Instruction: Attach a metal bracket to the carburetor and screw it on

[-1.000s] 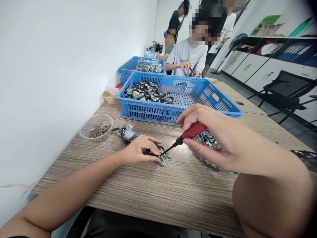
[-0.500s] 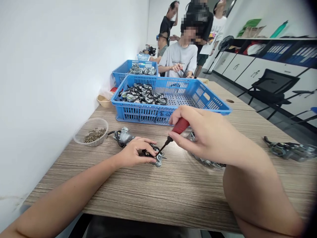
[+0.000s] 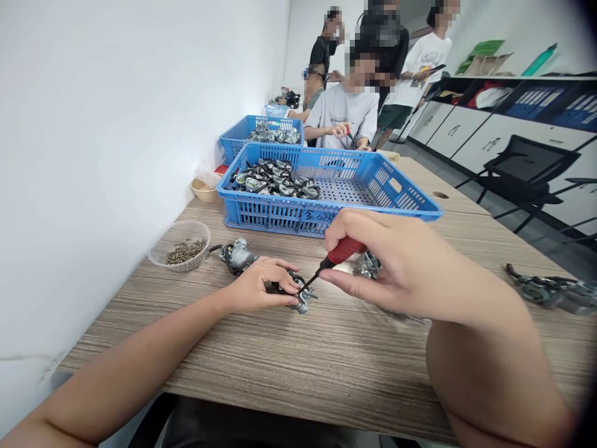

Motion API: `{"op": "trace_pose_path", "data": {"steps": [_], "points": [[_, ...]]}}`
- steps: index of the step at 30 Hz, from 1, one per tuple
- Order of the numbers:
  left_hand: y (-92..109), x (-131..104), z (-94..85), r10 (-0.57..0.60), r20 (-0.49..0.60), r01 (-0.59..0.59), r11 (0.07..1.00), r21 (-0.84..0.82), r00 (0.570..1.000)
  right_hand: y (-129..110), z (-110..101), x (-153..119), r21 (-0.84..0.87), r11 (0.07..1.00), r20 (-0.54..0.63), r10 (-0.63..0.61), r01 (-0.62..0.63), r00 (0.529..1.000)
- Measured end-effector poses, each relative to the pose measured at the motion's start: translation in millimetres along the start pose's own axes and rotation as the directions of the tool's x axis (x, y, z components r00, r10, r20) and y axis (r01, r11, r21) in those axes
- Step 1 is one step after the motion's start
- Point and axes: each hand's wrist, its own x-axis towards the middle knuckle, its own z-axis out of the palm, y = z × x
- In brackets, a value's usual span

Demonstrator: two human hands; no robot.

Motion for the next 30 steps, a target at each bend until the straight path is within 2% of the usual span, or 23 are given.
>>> {"op": "trace_pose_path", "data": {"steps": [3,5,7,9,11,13,16,19,21,24,26,28,30], "points": [[0.0,-0.2,0.1,-0.01,-0.005,0.01,1.0,-0.004,1.0,3.2,-7.7,-3.9,0.182,0.983,0.103,-0.014,-0.005,0.995],[0.0,-0.1,0.4,-0.011,-0.007,0.011,1.0,-0.006,1.0,3.8,-6.8,-2.8,0.182,0.983,0.112,-0.038,0.017,0.993],[0.0,0.2,0.8,0.0,-0.013,0.0,1.0,-0.011,1.0,1.8,-1.5,0.5,0.048,0.998,0.028,-0.046,0.044,0.999],[-0.1,0.4,1.1,0.003,-0.017,-0.004,1.0,-0.014,1.0,-2.1,3.9,3.4,-0.136,0.991,-0.079,-0.024,0.013,0.997],[-0.1,0.4,1.4,-0.008,-0.014,0.008,1.0,-0.011,1.0,-5.5,5.3,3.7,-0.207,0.978,-0.104,0.011,-0.033,0.995],[0.4,0.1,1.4,-0.026,-0.001,0.026,1.0,0.003,1.0,-6.3,1.4,1.0,-0.147,0.988,-0.037,0.045,-0.05,0.998],[3.1,0.0,0.5,-0.055,0.012,0.055,0.998,0.03,0.998,-3.6,-8.7,-4.9,0.01,1.0,0.051,0.023,-0.024,0.998],[7.3,0.3,-0.8,-0.09,0.013,0.09,0.995,0.053,0.996,-2.4,-11.3,-5.8,0.084,0.996,0.06,0.01,-0.015,0.998],[9.7,0.4,-1.4,-0.105,0.008,0.104,0.993,0.064,0.994,-4.6,-5.4,-2.4,0.017,1.0,-0.001,0.018,-0.018,1.0],[11.1,0.2,-1.3,-0.109,0.002,0.109,0.991,0.072,0.994,-10.2,8.4,4.3,-0.2,0.98,-0.141,-0.021,-0.008,0.99],[10.7,-0.1,-0.9,-0.099,0.006,0.099,0.992,0.075,0.995,-12.9,13.1,5.9,-0.275,0.96,-0.175,-0.008,-0.041,0.984],[9.8,-0.4,-0.4,-0.087,0.01,0.086,0.993,0.076,0.996,-13.2,10.4,3.5,-0.208,0.975,-0.124,0.05,-0.076,0.991],[8.7,-0.6,0.0,-0.076,0.011,0.075,0.995,0.068,0.997,-11.5,2.2,-1.6,-0.056,0.996,-0.023,0.066,-0.067,0.998]]}}
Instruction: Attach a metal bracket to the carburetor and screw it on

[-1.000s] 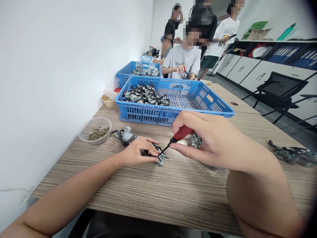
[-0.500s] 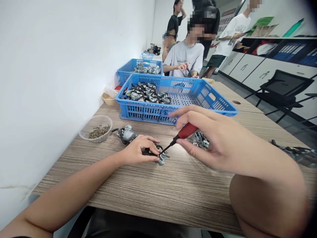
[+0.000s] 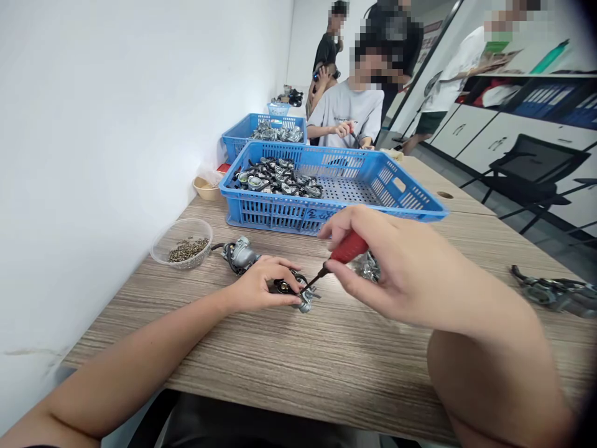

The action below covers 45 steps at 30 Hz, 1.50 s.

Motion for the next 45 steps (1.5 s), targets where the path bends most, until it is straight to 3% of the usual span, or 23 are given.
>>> {"op": "trace_pose_path", "data": {"steps": [3,5,9,11,14,17,19,23,26,29,33,35,37,40,43,45], "points": [[-2.1,-0.2,0.7,-0.005,-0.008,0.005,1.0,-0.027,1.0,4.6,-10.6,-5.0,0.191,0.981,0.119,-0.067,0.043,0.991],[-3.6,-0.4,1.2,-0.017,-0.017,0.017,0.999,-0.047,1.0,6.3,-9.9,-3.7,0.207,0.976,0.122,-0.094,0.067,0.988],[-5.3,-0.3,1.8,-0.019,-0.012,0.019,0.999,-0.035,1.0,6.1,3.8,4.2,-0.14,0.984,-0.088,-0.123,0.11,0.988],[-4.9,-0.1,1.7,-0.005,-0.014,0.005,1.0,-0.025,1.0,5.5,6.8,5.3,-0.22,0.973,-0.117,-0.101,0.074,0.988],[-2.7,0.1,1.3,0.017,-0.02,-0.017,1.0,-0.013,1.0,5.5,0.2,1.2,-0.01,0.999,0.006,-0.041,0.041,0.999],[-0.7,-0.2,0.9,-0.001,-0.034,0.001,1.0,-0.003,0.999,7.0,-9.3,-2.9,0.213,0.976,0.129,-0.083,0.054,0.988],[-0.5,-0.5,1.1,-0.016,-0.046,0.015,1.0,-0.017,0.999,8.0,-10.6,-2.2,0.257,0.964,0.153,-0.116,0.074,0.981],[-1.8,-1.0,1.9,-0.021,-0.038,0.02,1.0,-0.019,0.999,8.2,-1.3,4.1,0.029,0.991,0.024,-0.133,0.132,0.991],[-2.5,-1.0,2.3,-0.019,-0.032,0.019,1.0,-0.008,0.999,8.4,2.1,3.8,-0.117,0.992,-0.052,-0.056,0.05,0.997],[-3.4,-0.7,2.2,-0.016,-0.029,0.015,0.999,-0.029,0.999,9.8,-4.5,-2.5,0.042,0.999,0.043,-0.012,0.011,0.999],[-5.6,-0.2,2.5,0.001,-0.032,-0.003,0.998,-0.063,0.999,11.7,-11.4,-7.0,0.234,0.972,0.176,-0.07,0.027,0.982],[-6.7,-0.1,3.2,0.022,-0.041,-0.024,0.998,-0.065,0.999,11.0,-7.8,-4.3,0.194,0.98,0.164,-0.083,0.05,0.983],[-7.6,-0.1,4.3,0.042,-0.056,-0.045,0.998,-0.054,0.998,8.7,-2.0,0.1,0.034,0.997,0.066,-0.078,0.076,0.995],[-8.7,-0.4,5.6,0.068,-0.074,-0.071,0.997,-0.037,0.995,3.3,0.9,2.9,-0.131,0.991,-0.029,-0.027,0.023,0.999],[-10.4,-0.5,6.0,0.064,-0.064,-0.067,0.997,-0.045,0.996,0.2,-7.1,-1.5,-0.026,0.997,0.052,0.067,-0.066,0.996],[-11.6,-0.6,6.1,0.048,-0.054,-0.05,0.998,-0.048,0.997,0.9,-12.8,-4.9,0.061,0.996,0.095,0.056,-0.062,0.994]]}}
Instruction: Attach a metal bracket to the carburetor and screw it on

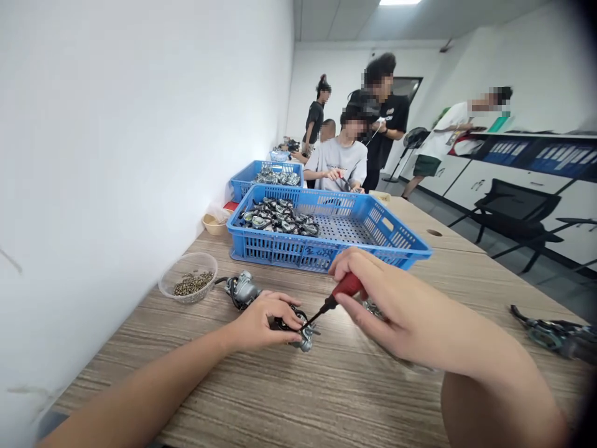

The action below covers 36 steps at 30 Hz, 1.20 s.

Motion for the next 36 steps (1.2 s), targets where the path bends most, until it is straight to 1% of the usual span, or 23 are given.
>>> {"op": "trace_pose_path", "data": {"steps": [3,5,9,11,14,16,17,19,21,22,23,24,25,27,29,31,34,35,36], "points": [[-1.2,-1.1,0.7,-0.023,-0.011,0.023,1.0,-0.003,1.0,2.7,-0.9,0.4,0.087,0.993,0.046,-0.083,0.079,0.995],[-1.4,-2.3,1.8,-0.029,-0.027,0.029,1.0,-0.006,0.999,3.8,2.9,3.6,0.07,0.994,0.051,-0.089,0.085,0.995],[-2.1,-3.8,3.5,-0.03,-0.035,0.03,1.0,-0.007,0.999,2.0,6.4,3.6,-0.085,0.995,0.02,0.055,-0.053,0.998],[-2.6,-3.5,3.4,-0.037,-0.038,0.036,0.999,-0.019,0.999,0.0,2.5,-1.1,-0.067,0.993,0.033,0.099,-0.097,0.995],[-3.4,-3.0,3.0,-0.059,-0.036,0.057,0.998,-0.038,0.998,-1.6,-4.4,-6.3,0.056,0.997,0.086,0.039,-0.044,0.996],[-4.0,-3.0,3.2,-0.069,-0.032,0.067,0.997,-0.046,0.997,-0.9,-4.3,-4.4,0.082,0.996,0.106,-0.033,0.025,0.994],[-4.3,-3.1,3.4,-0.069,-0.036,0.068,0.997,-0.047,0.997,-0.4,-2.3,-1.9,0.055,0.997,0.093,-0.061,0.056,0.994],[-5.1,-3.4,4.1,-0.066,-0.052,0.064,0.997,-0.047,0.996,0.0,3.4,3.9,-0.058,0.996,0.02,-0.072,0.073,0.997],[-5.3,-3.3,4.3,-0.064,-0.062,0.061,0.997,-0.042,0.996,-1.3,7.5,7.0,-0.151,0.989,-0.045,-0.003,-0.004,0.999],[-5.1,-3.1,4.2,-0.063,-0.06,0.061,0.997,-0.04,0.996,-2.6,7.7,6.5,-0.151,0.987,-0.049,0.044,-0.051,0.998],[-4.7,-2.8,4.0,-0.064,-0.053,0.062,0.997,-0.039,0.997,-3.9,6.4,4.8,-0.12,0.989,-0.034,0.082,-0.086,0.996],[-4.1,-2.4,3.6,-0.064,-0.044,0.062,0.997,-0.039,0.997,-5.1,4.0,2.3,-0.068,0.993,-0.005,0.095,-0.095,0.995],[-3.4,-2.0,3.2,-0.064,-0.037,0.062,0.997,-0.039,0.997,-5.8,0.8,-0.4,-0.006,0.997,0.026,0.08,-0.08,0.996],[-2.0,-1.5,2.6,-0.068,-0.028,0.067,0.997,-0.037,0.997,-4.8,-4.9,-3.7,0.107,0.994,0.073,0.009,-0.017,0.997],[-0.9,-1.5,2.5,-0.071,-0.033,0.069,0.997,-0.04,0.997,-1.1,-5.7,-2.0,0.142,0.989,0.084,-0.048,0.036,0.995],[0.1,-1.8,2.7,-0.072,-0.045,0.07,0.997,-0.045,0.996,3.5,-0.2,4.0,0.053,0.997,0.04,-0.052,0.05,0.998],[1.9,-2.3,3.1,-0.071,-0.055,0.069,0.997,-0.038,0.996,5.9,11.6,12.3,-0.21,0.978,-0.094,-0.006,-0.014,0.996],[2.5,-2.3,3.2,-0.071,-0.056,0.069,0.997,-0.034,0.996,4.7,13.6,12.8,-0.254,0.966,-0.114,0.013,-0.042,0.993],[3.0,-2.1,3.3,-0.071,-0.054,0.069,0.997,-0.031,0.996,2.7,13.9,11.9,-0.254,0.965,-0.11,0.038,-0.065,0.993]]}}
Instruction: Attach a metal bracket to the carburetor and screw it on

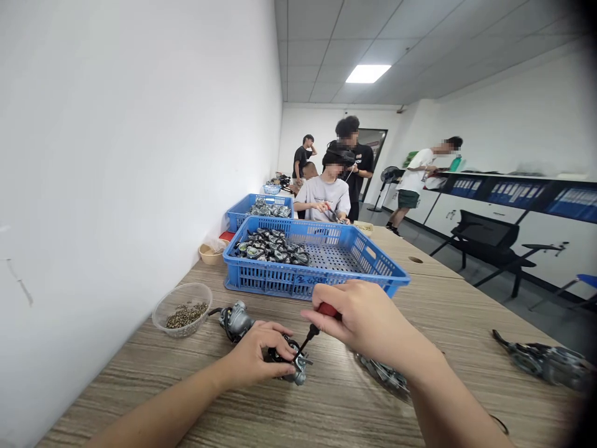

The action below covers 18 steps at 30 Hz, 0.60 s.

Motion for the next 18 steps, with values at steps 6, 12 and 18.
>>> {"op": "trace_pose_path", "data": {"steps": [6,12,18], "points": [[1.4,1.5,-0.4,-0.043,0.012,0.043,0.999,0.027,0.999,-1.5,-21.5,-15.2,0.36,0.933,0.173,-0.094,0.026,0.98],[2.1,-0.8,-0.3,-0.087,0.0,0.086,0.995,0.05,0.996,6.2,-3.6,-3.9,0.194,0.973,0.068,-0.141,0.125,0.988],[-4.3,-0.6,1.9,-0.047,-0.004,0.047,0.997,0.055,0.999,-2.8,-11.8,-8.2,0.207,0.978,0.112,-0.034,0.01,0.993]]}}
